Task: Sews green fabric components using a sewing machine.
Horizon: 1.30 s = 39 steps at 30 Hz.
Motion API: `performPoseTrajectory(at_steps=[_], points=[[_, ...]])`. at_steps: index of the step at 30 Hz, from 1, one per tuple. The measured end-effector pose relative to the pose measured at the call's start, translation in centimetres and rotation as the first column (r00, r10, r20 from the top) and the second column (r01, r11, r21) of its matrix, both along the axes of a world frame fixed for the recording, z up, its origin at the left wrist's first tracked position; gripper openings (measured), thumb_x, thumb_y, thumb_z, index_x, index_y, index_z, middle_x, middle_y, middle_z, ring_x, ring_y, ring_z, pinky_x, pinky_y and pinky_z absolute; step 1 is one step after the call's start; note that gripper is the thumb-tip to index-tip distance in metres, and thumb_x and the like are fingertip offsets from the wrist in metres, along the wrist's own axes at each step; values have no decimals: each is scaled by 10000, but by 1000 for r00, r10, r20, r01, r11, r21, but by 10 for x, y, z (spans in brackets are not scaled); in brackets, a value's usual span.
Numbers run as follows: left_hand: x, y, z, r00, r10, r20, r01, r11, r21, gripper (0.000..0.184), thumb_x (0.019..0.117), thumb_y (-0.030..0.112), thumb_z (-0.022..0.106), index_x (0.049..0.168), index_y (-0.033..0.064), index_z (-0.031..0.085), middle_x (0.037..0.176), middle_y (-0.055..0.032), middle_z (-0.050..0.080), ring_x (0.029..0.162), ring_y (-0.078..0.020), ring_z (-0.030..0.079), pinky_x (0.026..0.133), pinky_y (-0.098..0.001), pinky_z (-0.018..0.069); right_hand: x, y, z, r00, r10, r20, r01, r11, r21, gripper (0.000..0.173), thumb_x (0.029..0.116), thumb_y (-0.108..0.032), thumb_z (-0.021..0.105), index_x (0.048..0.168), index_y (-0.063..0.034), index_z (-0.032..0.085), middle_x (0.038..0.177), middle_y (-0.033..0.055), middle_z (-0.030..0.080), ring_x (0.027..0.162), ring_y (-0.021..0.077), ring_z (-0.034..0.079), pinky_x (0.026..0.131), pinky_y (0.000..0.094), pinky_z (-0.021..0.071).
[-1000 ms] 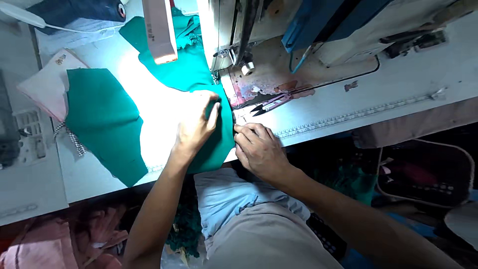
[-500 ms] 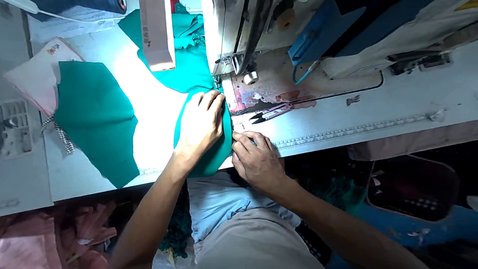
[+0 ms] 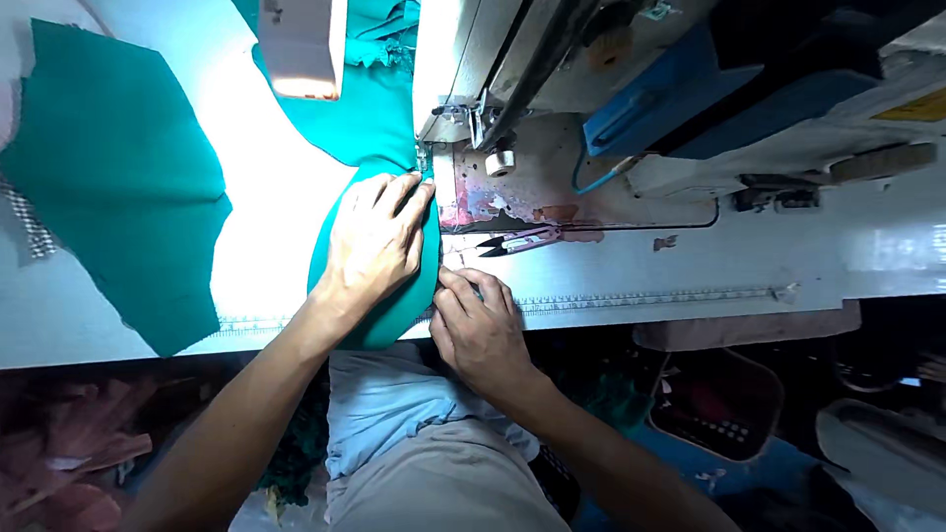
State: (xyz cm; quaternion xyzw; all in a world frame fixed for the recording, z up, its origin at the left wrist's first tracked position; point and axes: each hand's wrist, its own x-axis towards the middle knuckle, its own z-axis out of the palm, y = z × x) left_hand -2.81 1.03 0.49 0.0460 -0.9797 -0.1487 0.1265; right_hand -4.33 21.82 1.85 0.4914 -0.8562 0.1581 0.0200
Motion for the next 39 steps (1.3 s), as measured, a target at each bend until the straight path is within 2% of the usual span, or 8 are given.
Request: performPoseTrajectory(at_steps=[5, 9, 14, 19, 24, 28, 31, 39], points=[[0, -6, -1, 1000, -3, 9, 3, 1000, -19, 487, 1003, 238, 419, 1454, 174, 590, 1480, -73, 574, 1335, -310, 531, 1121, -471, 380, -2, -4, 0, 1000, 4, 21, -3, 1000, -21, 224, 1006, -220, 530, 993, -122, 730, 1342, 46, 668, 1292, 291, 559, 1035, 462, 442], [-4, -13, 0, 999, -51, 3, 51, 999, -19, 483, 1006, 231, 420, 1448, 144, 592, 1480, -112, 569, 1318, -324, 541, 1102, -490, 385, -5, -8, 0, 1000, 1, 22, 0, 999, -45, 231, 1007, -233, 532, 1010, -126, 737, 1340, 49, 670, 1299, 299, 556, 1047, 481, 433], [-4, -16, 4, 998, -46, 44, 47, 999, -26, 475, 1012, 231, 427, 1455, 197, 597, 1508, -74, 551, 1363, -297, 511, 1140, -460, 369, -3, -11, -2, 999, -5, 39, 7, 998, -56, 239, 1007, -223, 522, 1005, -107, 731, 1332, 77, 672, 1302, 319, 559, 1052, 498, 437], [-5, -14, 4, 997, -43, 58, 45, 998, -33, 480, 1007, 209, 426, 1455, 209, 597, 1531, -74, 526, 1388, -316, 486, 1149, -484, 356, -3, -11, -2, 999, -19, 50, 22, 998, -60, 232, 999, -221, 522, 996, -105, 722, 1341, 75, 669, 1311, 321, 558, 1064, 507, 437], [-4, -14, 6, 997, -32, 68, 34, 999, -25, 495, 997, 202, 432, 1470, 189, 579, 1541, -81, 508, 1355, -309, 498, 1107, -471, 388, -4, -11, -4, 998, -15, 65, 20, 996, -81, 230, 999, -205, 515, 991, -100, 719, 1327, 84, 677, 1320, 327, 555, 1079, 512, 429], [-7, -14, 5, 999, -37, 22, 38, 999, -31, 460, 1003, 209, 448, 1428, 195, 622, 1495, -87, 558, 1308, -303, 543, 1070, -455, 420, -3, -11, -3, 998, -14, 66, 19, 996, -87, 229, 999, -208, 515, 1000, -94, 714, 1315, 96, 680, 1313, 340, 559, 1073, 526, 429], [-3, -11, 10, 996, -36, 83, 37, 999, -17, 498, 991, 202, 457, 1475, 178, 573, 1554, -97, 490, 1369, -327, 486, 1108, -494, 388, -2, -10, -3, 998, -16, 64, 21, 997, -78, 229, 999, -213, 522, 993, -96, 719, 1333, 81, 674, 1327, 331, 548, 1082, 517, 424], [-6, -14, 5, 995, -40, 97, 43, 998, -38, 494, 1010, 207, 444, 1490, 194, 556, 1588, -87, 456, 1413, -334, 452, 1152, -502, 343, -5, -14, -3, 999, -11, 43, 14, 997, -71, 238, 997, -222, 517, 1002, -96, 719, 1334, 83, 673, 1307, 322, 562, 1095, 514, 409]])
